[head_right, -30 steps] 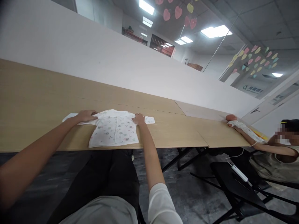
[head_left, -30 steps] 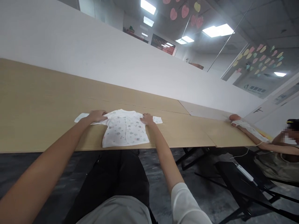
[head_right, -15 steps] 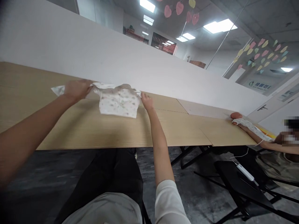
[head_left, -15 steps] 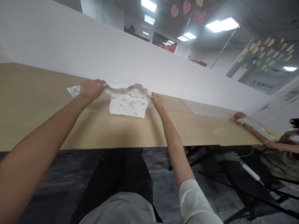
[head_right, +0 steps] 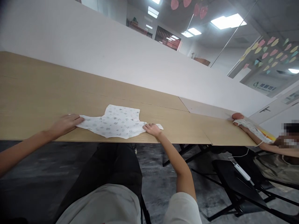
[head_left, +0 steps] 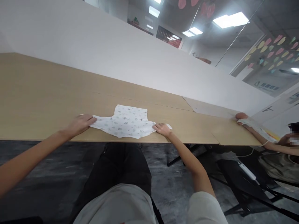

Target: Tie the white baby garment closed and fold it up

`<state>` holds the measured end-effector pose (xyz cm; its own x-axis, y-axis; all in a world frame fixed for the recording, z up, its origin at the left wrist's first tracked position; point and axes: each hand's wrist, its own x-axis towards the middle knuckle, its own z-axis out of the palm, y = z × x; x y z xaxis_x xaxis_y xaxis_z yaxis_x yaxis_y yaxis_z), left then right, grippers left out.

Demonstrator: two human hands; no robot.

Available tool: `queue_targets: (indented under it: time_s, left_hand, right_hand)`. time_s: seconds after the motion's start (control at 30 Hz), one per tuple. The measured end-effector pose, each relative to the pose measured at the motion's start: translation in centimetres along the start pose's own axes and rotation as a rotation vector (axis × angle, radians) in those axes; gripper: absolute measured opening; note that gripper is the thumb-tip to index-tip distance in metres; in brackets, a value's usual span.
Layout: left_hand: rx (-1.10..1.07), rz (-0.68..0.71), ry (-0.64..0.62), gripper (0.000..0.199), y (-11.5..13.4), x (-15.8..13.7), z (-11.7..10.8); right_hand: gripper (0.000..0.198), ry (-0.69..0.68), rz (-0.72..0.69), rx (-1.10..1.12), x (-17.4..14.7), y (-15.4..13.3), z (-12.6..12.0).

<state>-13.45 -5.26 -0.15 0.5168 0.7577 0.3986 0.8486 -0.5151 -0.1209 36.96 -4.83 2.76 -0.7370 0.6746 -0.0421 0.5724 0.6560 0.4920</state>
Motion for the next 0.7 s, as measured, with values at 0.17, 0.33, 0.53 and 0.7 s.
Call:
queue_targets:
  time_s: [0.17, 0.33, 0.53, 0.7]
  left_hand:
    - [-0.124, -0.246, -0.074, 0.045, -2.1, -0.7, 0.5]
    - [-0.326, -0.424, -0.08, 0.06, -3.5, -1.5, 1.1]
    - [-0.582, -0.644, 0.008, 0.058, -2.5, -1.9, -0.4]
    - [-0.718, -0.788, 0.043, 0.068, -2.6, -2.3, -1.0]
  right_hand:
    - [0.03, -0.122, 0.3, 0.112, -1.8, 0.5, 0.6]
    - [0.035, -0.019, 0.767, 0.316, -3.2, 1.2, 2.0]
    - [0.037, 0.095, 1.212, 0.517, -3.6, 0.7, 2.4]
    - [0.041, 0.217, 1.311, 0.658, -3.9, 0.9, 2.6]
